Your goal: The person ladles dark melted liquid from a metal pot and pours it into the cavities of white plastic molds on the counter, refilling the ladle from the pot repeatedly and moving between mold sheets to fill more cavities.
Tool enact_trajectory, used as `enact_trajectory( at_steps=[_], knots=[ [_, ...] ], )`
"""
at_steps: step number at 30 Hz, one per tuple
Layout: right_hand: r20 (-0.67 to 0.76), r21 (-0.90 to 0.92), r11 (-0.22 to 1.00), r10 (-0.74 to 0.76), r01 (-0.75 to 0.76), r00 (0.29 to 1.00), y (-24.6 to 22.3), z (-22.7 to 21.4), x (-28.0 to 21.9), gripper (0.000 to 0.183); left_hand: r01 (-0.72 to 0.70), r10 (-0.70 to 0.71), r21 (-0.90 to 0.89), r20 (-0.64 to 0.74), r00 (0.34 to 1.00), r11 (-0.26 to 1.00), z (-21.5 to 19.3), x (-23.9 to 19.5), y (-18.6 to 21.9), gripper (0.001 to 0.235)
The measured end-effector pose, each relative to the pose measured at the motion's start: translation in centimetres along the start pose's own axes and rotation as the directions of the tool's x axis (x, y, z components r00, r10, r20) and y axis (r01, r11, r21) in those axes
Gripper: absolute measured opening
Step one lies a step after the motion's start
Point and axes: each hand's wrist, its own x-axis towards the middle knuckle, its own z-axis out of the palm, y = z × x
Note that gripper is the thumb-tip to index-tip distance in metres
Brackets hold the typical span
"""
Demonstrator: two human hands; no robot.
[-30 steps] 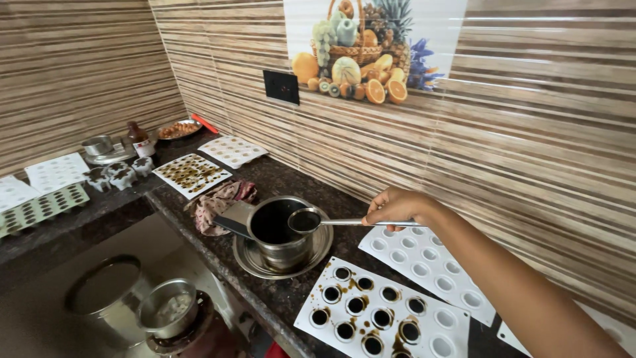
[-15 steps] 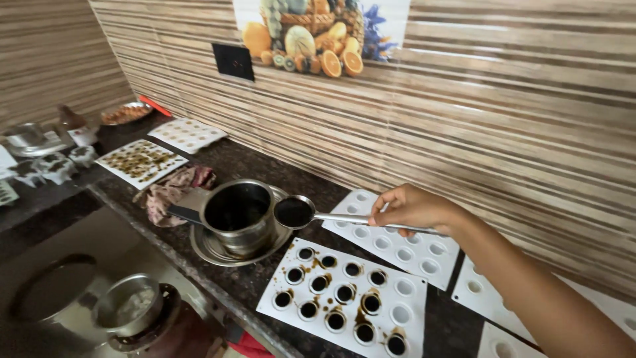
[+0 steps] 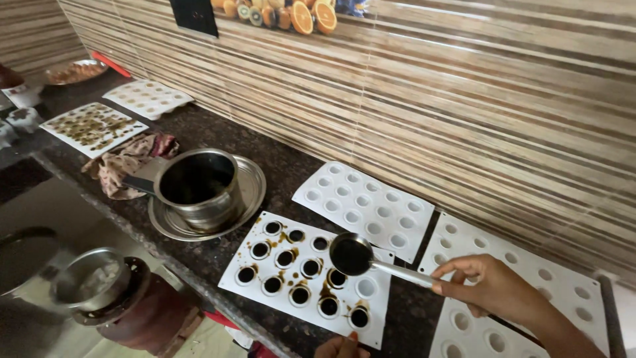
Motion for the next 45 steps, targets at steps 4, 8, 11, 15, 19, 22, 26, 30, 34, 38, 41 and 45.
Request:
enact_trajectory(
  at_steps=[4, 8, 11, 15, 19, 22, 26, 30, 34, 38, 41, 45],
  knots=[
    [-0.066, -0.021, 0.991, 0.134, -0.136, 0.989, 2.1, -0.5, -1.0, 0.039, 0.006, -0.009, 0.05, 0.079, 0.997, 0.999, -1.0, -0.1, 0.9, 0.034],
    [-0.07, -0.025, 0.991, 0.13, -0.132, 0.989, 4.2, -0.9, -0.8, 0.038, 0.101, -0.1, 0.051, -0.005, 0.995, 0.994, 0.2, -3.1, 5.5, 0.035],
    [-0.068, -0.012, 0.992, 0.122, -0.123, 0.99, 4.4, -1.0, -1.1, 0.037, 0.16, -0.16, 0.006, 0.004, 0.987, 0.987, 0.0, -2.7, 5.2, 0.033],
    [-0.079, -0.04, 0.993, 0.109, -0.113, 0.991, 4.5, -0.8, -1.3, 0.037, 0.247, -0.24, -0.134, 0.064, 0.969, 0.96, -0.6, -1.7, 4.0, 0.023],
    [-0.108, -0.066, 0.99, 0.12, -0.128, 0.987, 4.2, -0.6, -1.4, 0.036, 0.188, -0.184, -0.105, 0.045, 0.982, 0.976, -0.3, -2.2, 3.9, 0.028],
    [-0.138, -0.082, 0.988, 0.118, -0.13, 0.983, 3.5, -0.2, -2.1, 0.034, 0.217, -0.216, -0.034, 0.017, 0.976, 0.976, -0.1, -2.8, 5.0, 0.03],
    [-0.167, -0.078, 0.99, 0.103, -0.117, 0.981, 3.6, 0.0, -2.3, 0.032, 0.284, -0.281, -0.142, 0.042, 0.959, 0.948, 0.2, -3.3, 5.8, 0.025],
    [-0.192, -0.094, 0.985, 0.125, -0.145, 0.973, 3.5, 0.3, -2.6, 0.032, 0.217, -0.212, -0.115, 0.057, 0.976, 0.969, -0.2, -2.8, 4.7, 0.028],
    [-0.232, -0.145, 0.983, 0.079, -0.115, 0.97, 4.1, 0.9, -2.6, 0.029, 0.235, -0.229, -0.085, 0.071, 0.971, 0.968, 0.0, -3.5, 6.1, 0.027],
    [-0.264, -0.184, 0.981, 0.012, -0.063, 0.964, 4.7, 1.2, -2.3, 0.025, 0.255, -0.252, -0.052, 0.057, 0.966, 0.965, 0.1, -3.8, 6.7, 0.026],
    [-0.289, -0.202, 0.979, -0.056, -0.003, 0.956, 4.9, 1.5, -2.5, 0.027, 0.25, -0.246, -0.066, 0.063, 0.967, 0.966, 0.0, -3.7, 6.5, 0.023],
    [-0.32, -0.266, 0.963, -0.121, 0.034, 0.94, 5.3, 1.7, -2.4, 0.03, 0.238, -0.236, -0.059, 0.049, 0.971, 0.969, 0.0, -3.7, 6.4, 0.028]
  ],
)
